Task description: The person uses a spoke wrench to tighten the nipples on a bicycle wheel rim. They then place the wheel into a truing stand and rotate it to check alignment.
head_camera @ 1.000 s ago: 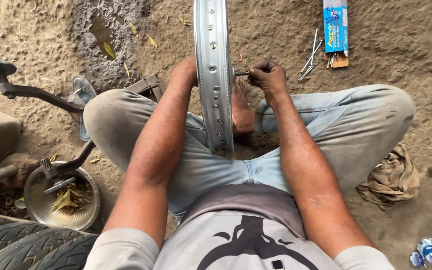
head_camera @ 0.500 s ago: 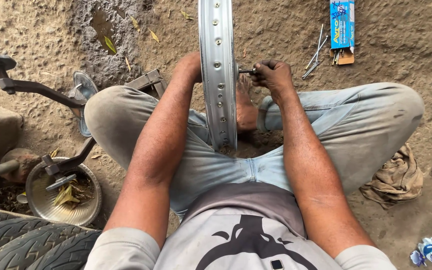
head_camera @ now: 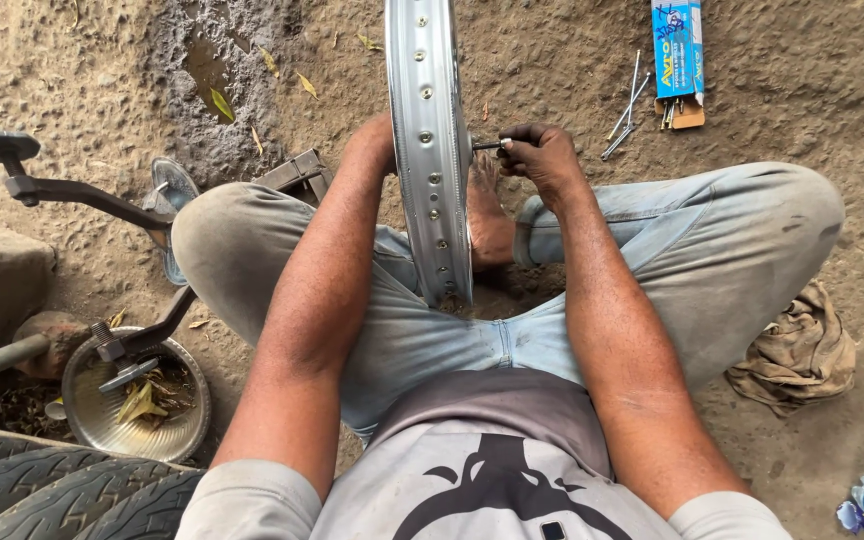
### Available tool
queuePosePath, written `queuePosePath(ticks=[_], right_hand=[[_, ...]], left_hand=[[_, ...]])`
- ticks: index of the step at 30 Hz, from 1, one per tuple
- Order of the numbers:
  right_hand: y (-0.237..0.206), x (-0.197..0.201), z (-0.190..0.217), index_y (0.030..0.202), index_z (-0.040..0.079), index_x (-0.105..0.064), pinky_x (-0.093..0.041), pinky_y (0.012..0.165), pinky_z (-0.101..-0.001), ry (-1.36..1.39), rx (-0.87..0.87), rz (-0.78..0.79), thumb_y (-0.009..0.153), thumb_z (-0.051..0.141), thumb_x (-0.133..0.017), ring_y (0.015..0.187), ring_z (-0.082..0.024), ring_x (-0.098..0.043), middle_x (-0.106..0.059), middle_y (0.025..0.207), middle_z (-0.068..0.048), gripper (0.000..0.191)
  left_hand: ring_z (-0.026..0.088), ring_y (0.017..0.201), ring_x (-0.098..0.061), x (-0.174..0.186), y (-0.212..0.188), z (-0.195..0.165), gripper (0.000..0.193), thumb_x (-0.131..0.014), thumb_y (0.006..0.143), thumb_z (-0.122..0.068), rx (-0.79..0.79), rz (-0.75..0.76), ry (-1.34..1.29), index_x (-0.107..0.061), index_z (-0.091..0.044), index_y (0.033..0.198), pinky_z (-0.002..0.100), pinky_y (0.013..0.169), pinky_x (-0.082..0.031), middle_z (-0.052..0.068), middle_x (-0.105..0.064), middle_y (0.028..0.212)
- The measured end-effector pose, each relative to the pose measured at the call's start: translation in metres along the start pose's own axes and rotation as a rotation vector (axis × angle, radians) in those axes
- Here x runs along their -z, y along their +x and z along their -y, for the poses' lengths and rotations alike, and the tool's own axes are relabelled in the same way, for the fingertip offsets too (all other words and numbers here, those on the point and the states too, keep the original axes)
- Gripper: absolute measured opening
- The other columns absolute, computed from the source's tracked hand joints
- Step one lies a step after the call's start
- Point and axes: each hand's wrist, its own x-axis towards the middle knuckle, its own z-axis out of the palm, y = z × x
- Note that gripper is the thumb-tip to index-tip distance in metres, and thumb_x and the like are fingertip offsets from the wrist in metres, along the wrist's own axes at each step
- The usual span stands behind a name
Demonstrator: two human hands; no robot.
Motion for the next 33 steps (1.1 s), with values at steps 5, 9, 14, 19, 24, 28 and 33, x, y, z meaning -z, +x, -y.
queuePosePath(ticks=[5, 9, 14, 19, 24, 28, 33], right_hand=[[0.003, 0.000, -0.005, 0.100, 0.001, -0.070, -0.057, 0.051, -0.0296, -0.061, -0.063, 0.000, 0.103, 0.022, -0.069, 0.057, -0.012, -0.064, -0.070, 0.077, -0.009, 0.021], [0.004, -0.007, -0.011, 0.081, 0.003, -0.066, -0.043, 0.044, -0.0320, -0.249, -0.030, -0.106, 0.107, 0.037, -0.065, 0.048, -0.013, -0.051, -0.062, 0.066, -0.006, 0.042], [0.003, -0.015, 0.000, 0.068, 0.003, -0.064, -0.041, 0.048, -0.0385, -0.377, 0.171, -0.096, 0.104, 0.041, -0.059, 0.048, -0.018, -0.052, -0.056, 0.055, -0.006, 0.053], [-0.002, -0.019, 0.012, 0.087, 0.000, -0.071, -0.050, 0.060, -0.0396, -0.513, 0.278, -0.158, 0.098, 0.041, -0.064, 0.062, -0.021, -0.063, -0.069, 0.070, -0.014, 0.043], [-0.004, -0.020, 0.013, 0.089, -0.001, -0.071, -0.049, 0.053, -0.0384, -0.333, 0.107, -0.071, 0.098, 0.036, -0.065, 0.059, -0.019, -0.061, -0.067, 0.069, -0.010, 0.039], [-0.010, -0.023, 0.014, 0.085, 0.000, -0.071, -0.047, 0.049, -0.0352, -0.357, 0.119, -0.086, 0.102, 0.035, -0.060, 0.053, -0.017, -0.059, -0.065, 0.064, -0.008, 0.040], [-0.016, -0.029, 0.018, 0.078, 0.003, -0.066, -0.043, 0.043, -0.0339, -0.316, 0.151, -0.043, 0.103, 0.037, -0.054, 0.046, -0.018, -0.057, -0.061, 0.057, -0.006, 0.044]], left_hand=[[0.036, 0.103, -0.073, -0.008, 0.008, 0.010, 0.022, -0.071, 0.087, -0.022, 0.009, -0.032, -0.012, -0.078, -0.010, 0.103, 0.050, 0.088, -0.058, 0.016, -0.077, 0.111], [0.036, 0.103, -0.073, -0.018, 0.018, 0.023, 0.022, -0.071, 0.086, -0.022, 0.021, -0.078, 0.015, -0.078, -0.010, 0.103, 0.050, 0.088, -0.058, 0.016, -0.077, 0.111], [0.036, 0.104, -0.074, -0.017, 0.013, 0.015, 0.021, -0.071, 0.086, -0.021, 0.070, -0.171, 0.187, -0.078, -0.010, 0.103, 0.051, 0.088, -0.058, 0.016, -0.077, 0.112], [0.037, 0.103, -0.073, 0.004, -0.006, -0.006, 0.021, -0.071, 0.086, -0.022, -0.034, -0.013, -0.139, -0.078, -0.010, 0.102, 0.050, 0.088, -0.058, 0.016, -0.077, 0.111], [0.037, 0.102, -0.073, 0.017, -0.014, -0.009, 0.021, -0.070, 0.087, -0.023, -0.036, -0.051, -0.268, -0.078, -0.010, 0.102, 0.050, 0.087, -0.058, 0.016, -0.077, 0.110], [0.037, 0.102, -0.073, 0.000, -0.015, -0.005, 0.021, -0.069, 0.087, -0.024, 0.142, -0.223, -0.082, -0.078, -0.010, 0.101, 0.050, 0.087, -0.058, 0.016, -0.077, 0.109], [0.037, 0.101, -0.073, -0.010, -0.014, 0.001, 0.021, -0.069, 0.088, -0.025, 0.166, -0.141, -0.061, -0.078, -0.011, 0.101, 0.050, 0.086, -0.058, 0.016, -0.077, 0.108]])
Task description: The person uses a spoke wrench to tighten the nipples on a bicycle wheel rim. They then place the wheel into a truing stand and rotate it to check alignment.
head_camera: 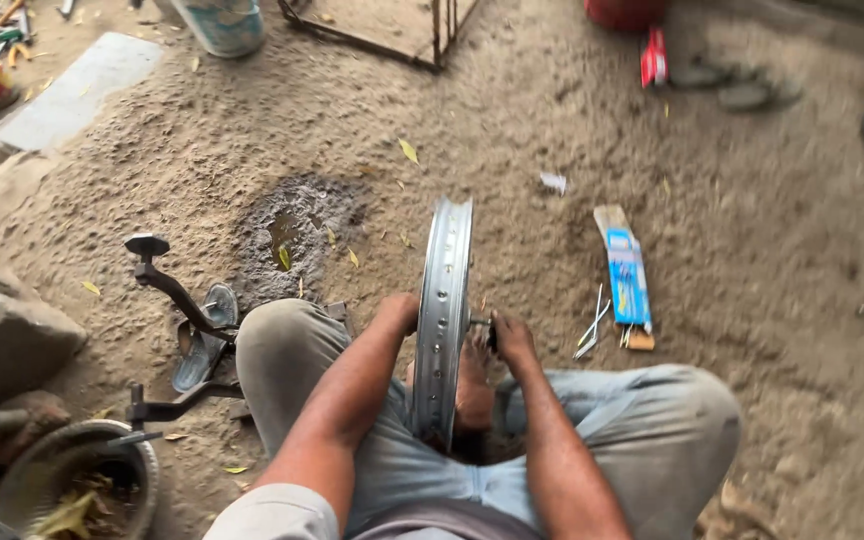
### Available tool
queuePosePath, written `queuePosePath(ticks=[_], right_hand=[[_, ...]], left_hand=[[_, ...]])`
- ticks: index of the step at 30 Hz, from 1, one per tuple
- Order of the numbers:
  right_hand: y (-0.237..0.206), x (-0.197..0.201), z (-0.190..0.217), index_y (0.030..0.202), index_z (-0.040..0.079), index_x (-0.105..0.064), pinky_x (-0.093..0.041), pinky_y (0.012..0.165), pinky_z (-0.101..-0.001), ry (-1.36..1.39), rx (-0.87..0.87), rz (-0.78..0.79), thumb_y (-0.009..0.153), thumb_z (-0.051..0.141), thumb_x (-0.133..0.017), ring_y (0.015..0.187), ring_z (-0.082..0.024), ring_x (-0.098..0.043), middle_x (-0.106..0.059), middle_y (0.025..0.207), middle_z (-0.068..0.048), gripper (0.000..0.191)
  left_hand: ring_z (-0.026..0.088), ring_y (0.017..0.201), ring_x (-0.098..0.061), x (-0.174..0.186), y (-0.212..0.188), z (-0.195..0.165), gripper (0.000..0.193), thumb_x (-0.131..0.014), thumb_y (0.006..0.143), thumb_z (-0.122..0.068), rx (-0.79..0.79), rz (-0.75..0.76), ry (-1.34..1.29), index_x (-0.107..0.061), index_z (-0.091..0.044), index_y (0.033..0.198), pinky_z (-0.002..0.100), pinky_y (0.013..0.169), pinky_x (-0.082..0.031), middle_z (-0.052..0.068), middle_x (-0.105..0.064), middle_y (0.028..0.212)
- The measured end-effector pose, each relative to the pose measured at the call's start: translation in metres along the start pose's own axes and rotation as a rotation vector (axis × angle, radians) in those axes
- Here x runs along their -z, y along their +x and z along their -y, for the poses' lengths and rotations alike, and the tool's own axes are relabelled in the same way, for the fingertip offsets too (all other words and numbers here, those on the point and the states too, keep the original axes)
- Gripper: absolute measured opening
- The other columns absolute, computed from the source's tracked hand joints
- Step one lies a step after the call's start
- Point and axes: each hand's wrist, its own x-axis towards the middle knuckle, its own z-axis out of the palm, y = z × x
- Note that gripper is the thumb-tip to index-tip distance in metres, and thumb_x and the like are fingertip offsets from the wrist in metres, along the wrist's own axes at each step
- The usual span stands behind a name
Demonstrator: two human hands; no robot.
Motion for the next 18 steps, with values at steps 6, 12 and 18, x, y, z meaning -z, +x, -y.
queuePosePath(ticks=[6, 12, 18], right_hand=[[0.007, 0.002, -0.006, 0.082, -0.001, -0.061, -0.041, 0.042, -0.0343, 0.064, -0.115, 0.029, 0.106, 0.036, -0.057, 0.047, -0.018, -0.053, -0.060, 0.062, -0.008, 0.045], [0.007, -0.005, 0.000, 0.090, 0.009, -0.068, -0.045, 0.043, -0.0337, 0.023, -0.078, 0.138, 0.099, 0.025, -0.055, 0.048, -0.018, -0.060, -0.068, 0.064, -0.007, 0.023], [-0.005, -0.007, 0.001, 0.093, -0.001, -0.070, -0.045, 0.050, -0.0412, 0.020, 0.016, 0.071, 0.103, 0.031, -0.060, 0.057, -0.027, -0.059, -0.063, 0.074, -0.019, 0.035]], left_hand=[[0.037, 0.100, -0.073, 0.004, 0.009, -0.003, 0.022, -0.068, 0.088, -0.026, -0.047, -0.010, -0.039, -0.078, -0.011, 0.100, 0.049, 0.085, -0.058, 0.017, -0.076, 0.107], [0.037, 0.099, -0.072, -0.004, 0.002, -0.009, 0.022, -0.067, 0.089, -0.027, -0.064, -0.085, -0.064, -0.078, -0.011, 0.099, 0.049, 0.085, -0.058, 0.017, -0.076, 0.106], [0.037, 0.098, -0.072, 0.001, -0.009, -0.008, 0.023, -0.066, 0.089, -0.029, -0.121, -0.064, -0.094, -0.078, -0.011, 0.099, 0.049, 0.084, -0.058, 0.017, -0.076, 0.105]])
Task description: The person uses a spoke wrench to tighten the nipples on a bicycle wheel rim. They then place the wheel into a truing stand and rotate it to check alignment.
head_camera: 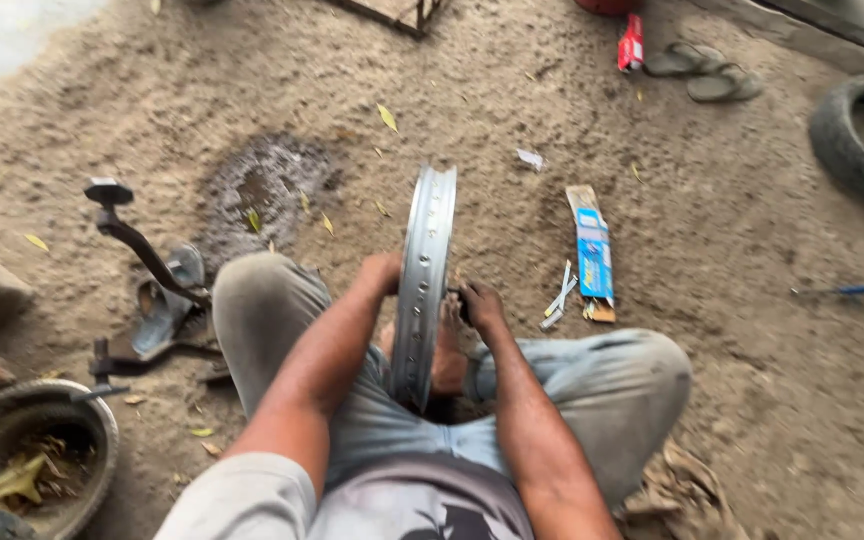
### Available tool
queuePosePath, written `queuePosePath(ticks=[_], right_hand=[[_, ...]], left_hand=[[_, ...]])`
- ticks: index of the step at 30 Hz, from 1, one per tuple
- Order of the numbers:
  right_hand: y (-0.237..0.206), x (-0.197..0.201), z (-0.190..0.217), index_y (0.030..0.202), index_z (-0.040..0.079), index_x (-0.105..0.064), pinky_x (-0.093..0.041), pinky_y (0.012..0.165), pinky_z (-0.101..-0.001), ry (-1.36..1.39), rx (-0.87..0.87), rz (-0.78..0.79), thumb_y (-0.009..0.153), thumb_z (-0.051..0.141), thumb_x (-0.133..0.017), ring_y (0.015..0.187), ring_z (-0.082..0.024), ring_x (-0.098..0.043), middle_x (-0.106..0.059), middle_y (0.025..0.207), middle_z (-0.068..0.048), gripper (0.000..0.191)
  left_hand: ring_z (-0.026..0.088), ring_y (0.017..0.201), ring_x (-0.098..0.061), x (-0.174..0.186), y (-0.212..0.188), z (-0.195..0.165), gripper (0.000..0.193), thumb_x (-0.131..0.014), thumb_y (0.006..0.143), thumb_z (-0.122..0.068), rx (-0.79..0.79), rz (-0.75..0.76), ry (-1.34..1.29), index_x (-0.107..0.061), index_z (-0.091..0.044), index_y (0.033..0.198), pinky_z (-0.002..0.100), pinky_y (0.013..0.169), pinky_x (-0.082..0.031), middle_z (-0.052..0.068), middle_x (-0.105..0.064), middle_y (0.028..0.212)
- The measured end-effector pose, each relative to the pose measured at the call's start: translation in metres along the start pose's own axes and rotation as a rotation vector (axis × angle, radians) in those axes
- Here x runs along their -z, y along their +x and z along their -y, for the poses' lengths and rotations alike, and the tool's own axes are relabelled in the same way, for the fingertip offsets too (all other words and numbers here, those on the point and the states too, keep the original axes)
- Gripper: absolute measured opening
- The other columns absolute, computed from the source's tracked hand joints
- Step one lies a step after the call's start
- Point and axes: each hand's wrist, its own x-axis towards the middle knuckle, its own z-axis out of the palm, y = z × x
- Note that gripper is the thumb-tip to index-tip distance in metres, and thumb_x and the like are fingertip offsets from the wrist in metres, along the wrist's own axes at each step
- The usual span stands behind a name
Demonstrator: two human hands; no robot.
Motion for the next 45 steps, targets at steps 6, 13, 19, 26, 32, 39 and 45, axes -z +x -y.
queuePosePath(ticks=[6, 13, 19, 26, 32, 39, 45], right_hand=[[-0.009, 0.008, -0.003, 0.107, 0.001, -0.074, -0.048, 0.099, -0.0532, -0.850, 0.035, -0.091, 0.098, 0.045, -0.055, 0.111, -0.047, -0.065, -0.070, 0.114, -0.028, 0.049], [-0.004, 0.009, -0.005, 0.105, 0.005, -0.076, -0.052, 0.094, -0.0522, -0.705, -0.065, -0.102, 0.097, 0.044, -0.056, 0.106, -0.044, -0.068, -0.072, 0.110, -0.026, 0.045], [0.005, 0.015, -0.001, 0.096, 0.003, -0.076, -0.055, 0.063, -0.0461, -0.443, -0.120, -0.110, 0.099, 0.044, -0.057, 0.066, -0.033, -0.072, -0.075, 0.078, -0.019, 0.046], [0.010, 0.023, -0.013, 0.089, -0.001, -0.075, -0.045, 0.047, -0.0380, -0.279, -0.038, -0.065, 0.102, 0.037, -0.058, 0.047, -0.022, -0.057, -0.065, 0.062, -0.013, 0.044], [0.003, 0.037, -0.015, 0.107, 0.001, -0.071, -0.042, 0.044, -0.0316, 0.103, -0.134, 0.036, 0.102, 0.022, -0.061, 0.050, -0.017, -0.056, -0.064, 0.066, -0.008, 0.024], [-0.009, 0.036, -0.005, 0.090, 0.004, -0.063, -0.049, 0.046, -0.0341, 0.304, -0.185, -0.012, 0.101, 0.021, -0.064, 0.051, -0.021, -0.059, -0.062, 0.065, -0.008, 0.021], [-0.001, 0.044, -0.014, 0.087, 0.008, -0.064, -0.047, 0.055, -0.0346, -0.030, -0.220, 0.082, 0.103, 0.041, -0.051, 0.059, -0.017, -0.061, -0.064, 0.068, -0.003, 0.040]], left_hand=[[0.038, 0.098, -0.072, 0.007, -0.009, -0.003, 0.024, -0.065, 0.090, -0.030, -0.091, 0.120, -0.174, -0.078, -0.011, 0.098, 0.048, 0.083, -0.058, 0.017, -0.076, 0.104], [0.038, 0.097, -0.072, 0.027, -0.003, -0.005, 0.025, -0.064, 0.091, -0.031, -0.070, 0.166, -0.122, -0.078, -0.011, 0.097, 0.048, 0.082, -0.058, 0.017, -0.075, 0.103], [0.038, 0.096, -0.071, 0.031, 0.006, -0.006, 0.026, -0.063, 0.092, -0.032, 0.055, 0.031, 0.054, -0.078, -0.012, 0.097, 0.048, 0.082, -0.058, 0.018, -0.075, 0.102], [0.038, 0.095, -0.071, 0.010, 0.008, -0.020, 0.027, -0.062, 0.092, -0.034, 0.021, 0.043, 0.025, -0.078, -0.012, 0.096, 0.047, 0.081, -0.058, 0.018, -0.075, 0.101], [0.038, 0.094, -0.071, 0.000, 0.003, -0.022, 0.029, -0.061, 0.093, -0.035, -0.068, -0.061, -0.034, -0.078, -0.012, 0.095, 0.047, 0.080, -0.058, 0.018, -0.075, 0.100], [0.038, 0.093, -0.071, -0.016, -0.004, -0.011, 0.030, -0.060, 0.094, -0.037, -0.262, -0.397, -0.047, -0.078, -0.012, 0.094, 0.047, 0.079, -0.058, 0.018, -0.074, 0.098], [0.025, 0.089, -0.068, -0.012, -0.009, -0.019, 0.027, -0.067, 0.094, -0.028, -0.120, -0.244, -0.938, -0.078, -0.005, 0.102, 0.038, 0.076, -0.056, 0.011, -0.076, 0.099]])
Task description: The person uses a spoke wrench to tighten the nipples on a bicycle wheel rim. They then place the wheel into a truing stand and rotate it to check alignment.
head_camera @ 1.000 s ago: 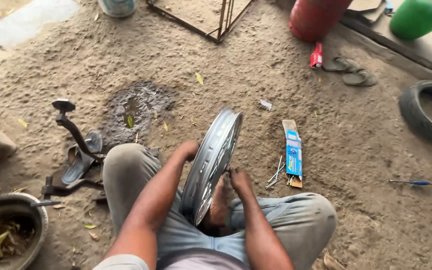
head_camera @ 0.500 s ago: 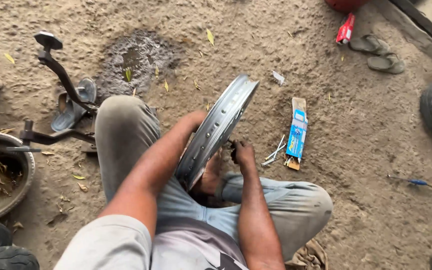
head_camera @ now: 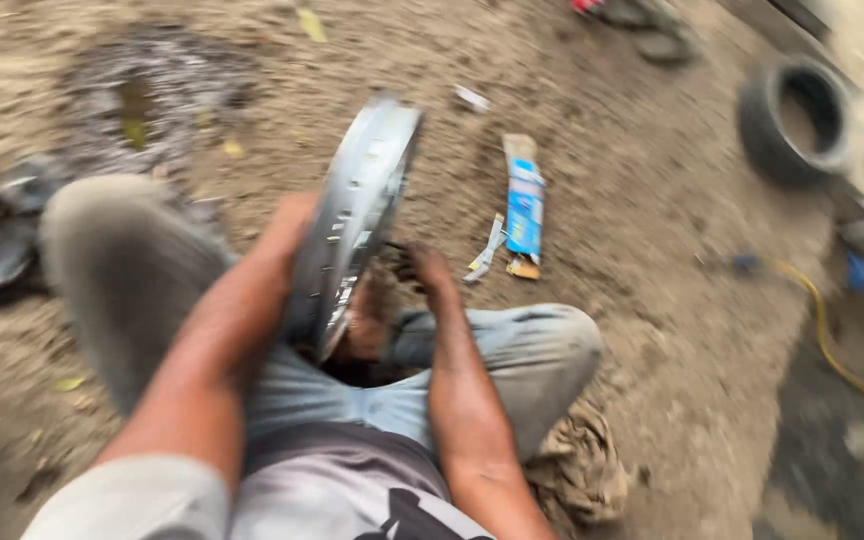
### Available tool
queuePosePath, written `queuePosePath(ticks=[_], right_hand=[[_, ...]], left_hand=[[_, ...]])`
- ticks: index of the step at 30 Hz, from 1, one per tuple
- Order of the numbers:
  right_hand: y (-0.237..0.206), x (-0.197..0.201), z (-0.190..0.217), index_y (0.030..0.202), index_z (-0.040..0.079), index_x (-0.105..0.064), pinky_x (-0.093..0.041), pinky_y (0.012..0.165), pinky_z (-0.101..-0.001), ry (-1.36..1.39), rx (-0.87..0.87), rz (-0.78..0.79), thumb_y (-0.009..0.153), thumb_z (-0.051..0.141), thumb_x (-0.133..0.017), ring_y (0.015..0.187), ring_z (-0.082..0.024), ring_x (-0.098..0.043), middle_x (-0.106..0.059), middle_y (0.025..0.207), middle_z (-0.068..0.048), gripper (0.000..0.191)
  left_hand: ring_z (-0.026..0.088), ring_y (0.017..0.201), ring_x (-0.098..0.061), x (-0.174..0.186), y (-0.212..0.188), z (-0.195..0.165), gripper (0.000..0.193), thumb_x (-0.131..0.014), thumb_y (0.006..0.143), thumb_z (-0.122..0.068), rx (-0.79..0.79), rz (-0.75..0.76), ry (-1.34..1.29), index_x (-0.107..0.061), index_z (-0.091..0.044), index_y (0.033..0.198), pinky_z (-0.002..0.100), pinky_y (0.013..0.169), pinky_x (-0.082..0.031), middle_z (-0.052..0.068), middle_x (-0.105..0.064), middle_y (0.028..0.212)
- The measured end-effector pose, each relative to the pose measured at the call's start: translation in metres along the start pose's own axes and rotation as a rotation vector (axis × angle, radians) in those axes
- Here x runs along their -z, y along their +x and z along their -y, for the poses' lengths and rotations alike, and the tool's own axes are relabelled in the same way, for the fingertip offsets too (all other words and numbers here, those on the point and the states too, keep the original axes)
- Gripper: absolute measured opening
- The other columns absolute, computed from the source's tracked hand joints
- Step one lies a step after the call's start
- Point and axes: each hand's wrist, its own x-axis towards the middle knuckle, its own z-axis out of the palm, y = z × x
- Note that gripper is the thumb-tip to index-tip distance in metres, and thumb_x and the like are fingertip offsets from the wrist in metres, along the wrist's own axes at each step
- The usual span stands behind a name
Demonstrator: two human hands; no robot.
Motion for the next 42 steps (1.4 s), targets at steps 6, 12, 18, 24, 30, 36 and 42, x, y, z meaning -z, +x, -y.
queuePosePath(ticks=[6, 12, 18, 24, 30, 36, 42], right_hand=[[-0.005, 0.002, -0.005, 0.089, 0.005, -0.065, -0.041, 0.052, -0.0366, 0.103, -0.009, -0.020, 0.105, 0.038, -0.053, 0.060, -0.022, -0.064, -0.066, 0.070, -0.006, 0.039], [0.000, 0.001, 0.005, 0.089, 0.000, -0.069, -0.058, 0.061, -0.0370, 0.083, 0.225, 0.017, 0.101, 0.029, -0.059, 0.062, -0.025, -0.073, -0.071, 0.072, -0.010, 0.033], [0.001, -0.005, 0.001, 0.086, 0.001, -0.068, -0.052, 0.055, -0.0367, 0.194, 0.088, -0.041, 0.101, 0.036, -0.063, 0.056, -0.024, -0.067, -0.069, 0.068, -0.012, 0.038], [-0.006, -0.007, 0.013, 0.086, 0.004, -0.063, -0.046, 0.053, -0.0391, 0.136, -0.194, -0.133, 0.105, 0.051, -0.056, 0.054, -0.023, -0.057, -0.062, 0.069, -0.010, 0.051], [-0.006, -0.002, 0.009, 0.102, 0.008, -0.071, -0.050, 0.069, -0.0383, 0.001, -0.062, -0.088, 0.100, 0.048, -0.056, 0.074, -0.020, -0.070, -0.076, 0.081, -0.008, 0.043], [-0.011, -0.006, 0.027, 0.105, 0.013, -0.060, -0.048, 0.056, -0.0392, -0.024, -0.060, 0.010, 0.101, 0.039, -0.055, 0.072, -0.022, -0.072, -0.073, 0.091, -0.011, 0.027], [-0.017, -0.007, 0.026, 0.102, 0.010, -0.066, -0.055, 0.056, -0.0348, -0.085, -0.153, -0.063, 0.105, 0.051, -0.048, 0.070, -0.022, -0.074, -0.078, 0.092, -0.009, 0.045]], left_hand=[[0.018, 0.086, -0.065, -0.001, -0.018, 0.003, 0.027, -0.068, 0.096, -0.024, 0.101, -0.084, -0.321, -0.076, -0.001, 0.107, 0.034, 0.073, -0.054, 0.008, -0.075, 0.099], [0.027, 0.091, -0.066, -0.002, 0.003, 0.017, 0.031, -0.060, 0.098, -0.030, -0.185, -0.054, 0.312, -0.075, -0.005, 0.110, 0.039, 0.078, -0.054, 0.013, -0.073, 0.103], [0.035, 0.095, -0.068, 0.002, 0.004, 0.011, 0.036, -0.051, 0.100, -0.035, -0.364, -0.010, 0.459, -0.073, -0.009, 0.113, 0.044, 0.082, -0.054, 0.018, -0.072, 0.106], [0.038, 0.103, -0.067, 0.009, -0.002, 0.002, 0.045, -0.043, 0.103, -0.043, -0.225, 0.034, 0.393, -0.074, -0.011, 0.112, 0.052, 0.102, -0.044, 0.020, -0.073, 0.109], [0.040, 0.108, -0.065, 0.003, 0.011, 0.019, 0.052, -0.038, 0.102, -0.047, -0.167, 0.034, 0.691, -0.075, -0.010, 0.109, 0.059, 0.105, -0.038, 0.020, -0.072, 0.110], [0.041, 0.106, -0.069, 0.009, 0.025, 0.000, 0.045, -0.056, 0.092, -0.047, -0.058, 0.158, 0.957, -0.078, -0.009, 0.099, 0.050, 0.092, -0.056, 0.021, -0.074, 0.111], [0.040, 0.102, -0.070, 0.005, 0.008, -0.016, 0.032, -0.062, 0.090, -0.036, -0.108, 0.216, 0.934, -0.078, -0.009, 0.096, 0.050, 0.090, -0.056, 0.022, -0.075, 0.106]])
